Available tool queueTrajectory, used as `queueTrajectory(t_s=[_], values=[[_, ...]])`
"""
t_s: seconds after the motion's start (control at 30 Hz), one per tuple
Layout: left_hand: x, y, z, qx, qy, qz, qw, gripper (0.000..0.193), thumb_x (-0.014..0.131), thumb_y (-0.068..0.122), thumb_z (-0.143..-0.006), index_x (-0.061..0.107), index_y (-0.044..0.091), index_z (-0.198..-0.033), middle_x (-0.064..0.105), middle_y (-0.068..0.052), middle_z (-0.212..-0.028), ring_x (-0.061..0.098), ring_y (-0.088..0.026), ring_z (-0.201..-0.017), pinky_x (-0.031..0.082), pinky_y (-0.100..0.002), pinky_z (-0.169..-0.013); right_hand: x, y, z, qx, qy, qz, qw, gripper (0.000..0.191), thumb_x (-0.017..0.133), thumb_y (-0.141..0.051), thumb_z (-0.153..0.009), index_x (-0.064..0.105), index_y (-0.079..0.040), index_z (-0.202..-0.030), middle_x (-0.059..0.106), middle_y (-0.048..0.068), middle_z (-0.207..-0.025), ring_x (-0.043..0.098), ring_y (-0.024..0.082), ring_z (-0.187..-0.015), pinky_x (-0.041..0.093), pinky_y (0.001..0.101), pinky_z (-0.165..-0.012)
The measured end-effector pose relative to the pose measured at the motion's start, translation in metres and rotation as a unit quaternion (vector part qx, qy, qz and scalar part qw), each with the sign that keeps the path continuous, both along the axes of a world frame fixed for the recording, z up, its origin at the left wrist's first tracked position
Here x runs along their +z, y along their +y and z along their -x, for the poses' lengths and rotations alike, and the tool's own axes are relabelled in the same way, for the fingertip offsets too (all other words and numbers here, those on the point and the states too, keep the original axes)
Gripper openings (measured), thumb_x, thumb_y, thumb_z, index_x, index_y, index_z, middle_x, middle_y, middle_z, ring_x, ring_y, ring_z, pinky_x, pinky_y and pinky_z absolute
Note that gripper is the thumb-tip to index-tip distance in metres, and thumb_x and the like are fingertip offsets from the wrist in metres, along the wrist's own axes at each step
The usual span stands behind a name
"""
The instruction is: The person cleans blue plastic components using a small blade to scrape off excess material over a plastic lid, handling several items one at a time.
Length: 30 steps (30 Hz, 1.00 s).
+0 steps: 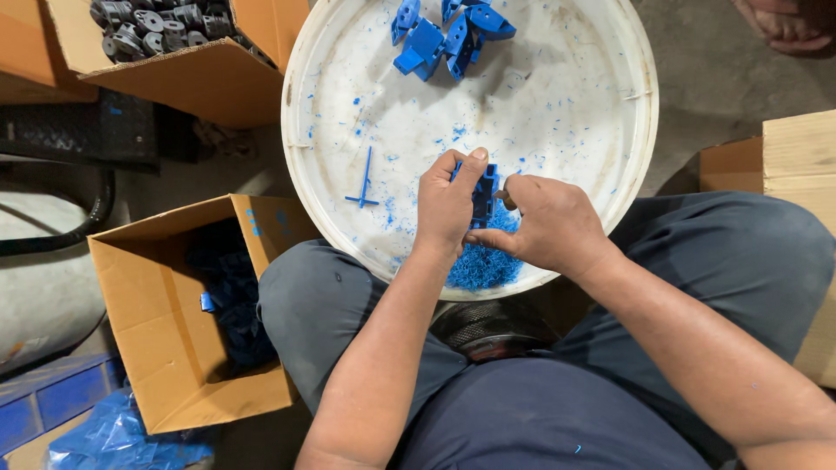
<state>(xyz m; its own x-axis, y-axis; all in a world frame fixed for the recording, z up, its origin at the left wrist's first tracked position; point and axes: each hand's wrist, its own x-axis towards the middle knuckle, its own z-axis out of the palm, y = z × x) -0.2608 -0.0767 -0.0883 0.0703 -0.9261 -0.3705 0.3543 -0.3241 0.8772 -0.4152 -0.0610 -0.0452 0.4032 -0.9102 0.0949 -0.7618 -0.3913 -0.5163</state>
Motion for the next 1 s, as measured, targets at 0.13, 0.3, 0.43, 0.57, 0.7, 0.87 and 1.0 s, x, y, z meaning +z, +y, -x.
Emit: queueTrajectory(t_s=[0.13,0.3,0.43,0.57,0.7,0.87,1.0], values=[[0.0,-0.001,0.0,0.007,0.02,-0.008,1.0,0.031,0.072,0.029,-0.095,0.059,0.008,-0.076,0.057,0.003,-0.066,0.05,-0.005,-0.055,0.043,-0.024,-0.047,-0.003,0.001,0.0,0.001,-0.005,0.019,1.0,0.058,0.087,-0.056,-0.07,0.063,-0.005,-0.081,0.067,0.011,-0.073,0.067,0.032,-0.07,0.053,0.0412,-0.064],[0.0,0.0,0.0,0.011,0.029,0.005,1.0,0.03,0.072,0.028,-0.095,0.06,0.008,-0.077,0.057,0.004,-0.067,0.05,-0.004,-0.057,0.043,-0.024,-0.049,-0.004,0.003,0.0,0.009,-0.021,0.043,0.999,0.058,0.086,-0.056,-0.071,0.062,-0.004,-0.079,0.067,0.011,-0.074,0.067,0.032,-0.071,0.053,0.0411,-0.064],[-0.001,0.001,-0.001,0.017,0.025,0.012,0.999,0.031,0.072,0.029,-0.096,0.06,0.009,-0.076,0.055,0.005,-0.066,0.047,-0.003,-0.057,0.04,-0.023,-0.049,-0.004,0.003,-0.001,0.0,-0.009,0.022,1.0,0.058,0.085,-0.057,-0.071,0.061,-0.004,-0.076,0.065,0.01,-0.07,0.065,0.032,-0.066,0.052,0.0415,-0.062],[-0.002,0.001,-0.001,0.024,0.018,0.012,0.999,0.032,0.071,0.029,-0.097,0.059,0.009,-0.075,0.053,0.005,-0.065,0.045,-0.003,-0.057,0.039,-0.024,-0.05,-0.005,0.004,-0.002,0.004,0.015,0.021,1.0,0.058,0.082,-0.06,-0.074,0.062,-0.006,-0.075,0.064,0.01,-0.068,0.065,0.032,-0.066,0.05,0.0426,-0.061],[0.0,0.0,0.0,0.031,0.025,0.018,0.999,0.031,0.071,0.028,-0.097,0.059,0.009,-0.076,0.054,0.006,-0.066,0.046,-0.003,-0.057,0.039,-0.024,-0.051,-0.005,0.006,-0.003,-0.004,0.038,0.022,0.999,0.06,0.078,-0.064,-0.077,0.061,-0.006,-0.071,0.062,0.01,-0.066,0.064,0.032,-0.065,0.05,0.0434,-0.06],[0.001,0.001,-0.002,0.049,0.043,0.027,0.997,0.029,0.071,0.027,-0.098,0.061,0.009,-0.077,0.053,0.006,-0.068,0.044,-0.002,-0.06,0.037,-0.023,-0.052,-0.008,0.004,-0.004,-0.014,0.036,-0.069,0.997,0.059,0.075,-0.063,-0.079,0.063,-0.007,-0.067,0.062,0.011,-0.059,0.061,0.032,-0.058,0.047,0.043,-0.055],[-0.002,0.0,-0.002,0.065,0.047,0.042,0.996,0.025,0.068,0.025,-0.1,0.063,0.009,-0.081,0.056,0.005,-0.072,0.047,-0.003,-0.064,0.04,-0.023,-0.057,-0.011,0.0,-0.002,-0.019,-0.001,-0.157,0.987,0.059,0.073,-0.06,-0.086,0.062,-0.005,-0.068,0.058,0.014,-0.057,0.055,0.033,-0.054,0.044,0.0413,-0.055]])
